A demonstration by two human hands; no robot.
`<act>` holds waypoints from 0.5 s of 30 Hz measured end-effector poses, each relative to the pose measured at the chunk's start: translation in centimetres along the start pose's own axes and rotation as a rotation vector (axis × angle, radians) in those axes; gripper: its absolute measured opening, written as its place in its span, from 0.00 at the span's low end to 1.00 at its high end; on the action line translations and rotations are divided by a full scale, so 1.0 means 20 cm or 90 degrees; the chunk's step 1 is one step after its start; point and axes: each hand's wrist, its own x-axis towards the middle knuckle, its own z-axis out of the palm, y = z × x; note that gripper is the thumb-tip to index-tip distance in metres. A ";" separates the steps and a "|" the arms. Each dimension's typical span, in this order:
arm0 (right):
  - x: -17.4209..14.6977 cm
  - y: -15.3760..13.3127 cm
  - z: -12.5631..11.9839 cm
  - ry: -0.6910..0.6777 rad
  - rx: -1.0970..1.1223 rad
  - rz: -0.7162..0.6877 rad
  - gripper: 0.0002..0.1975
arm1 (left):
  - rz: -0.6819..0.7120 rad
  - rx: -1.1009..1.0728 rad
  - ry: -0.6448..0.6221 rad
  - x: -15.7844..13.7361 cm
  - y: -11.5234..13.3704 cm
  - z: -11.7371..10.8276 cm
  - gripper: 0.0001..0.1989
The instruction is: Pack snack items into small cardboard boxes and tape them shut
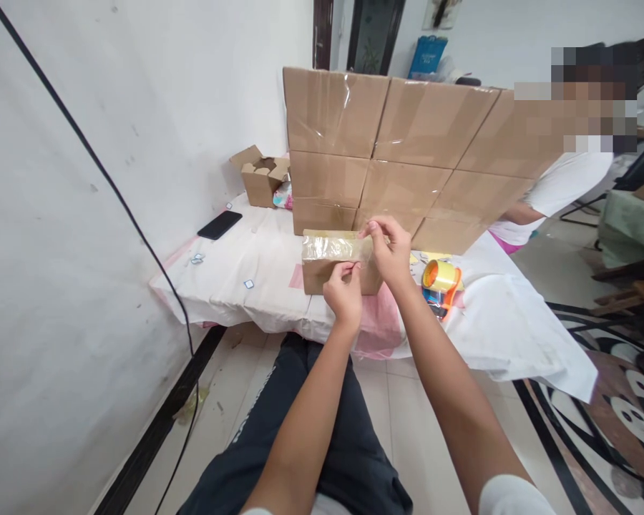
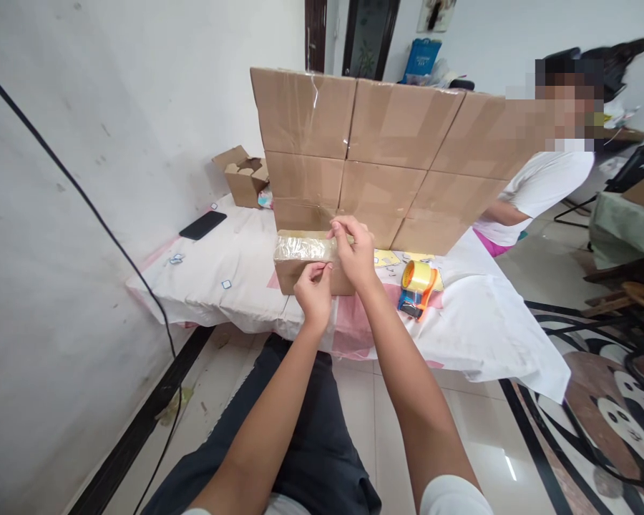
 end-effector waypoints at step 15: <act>-0.01 -0.03 -0.02 -0.007 0.021 0.023 0.12 | 0.157 0.263 0.028 0.03 -0.02 -0.07 0.17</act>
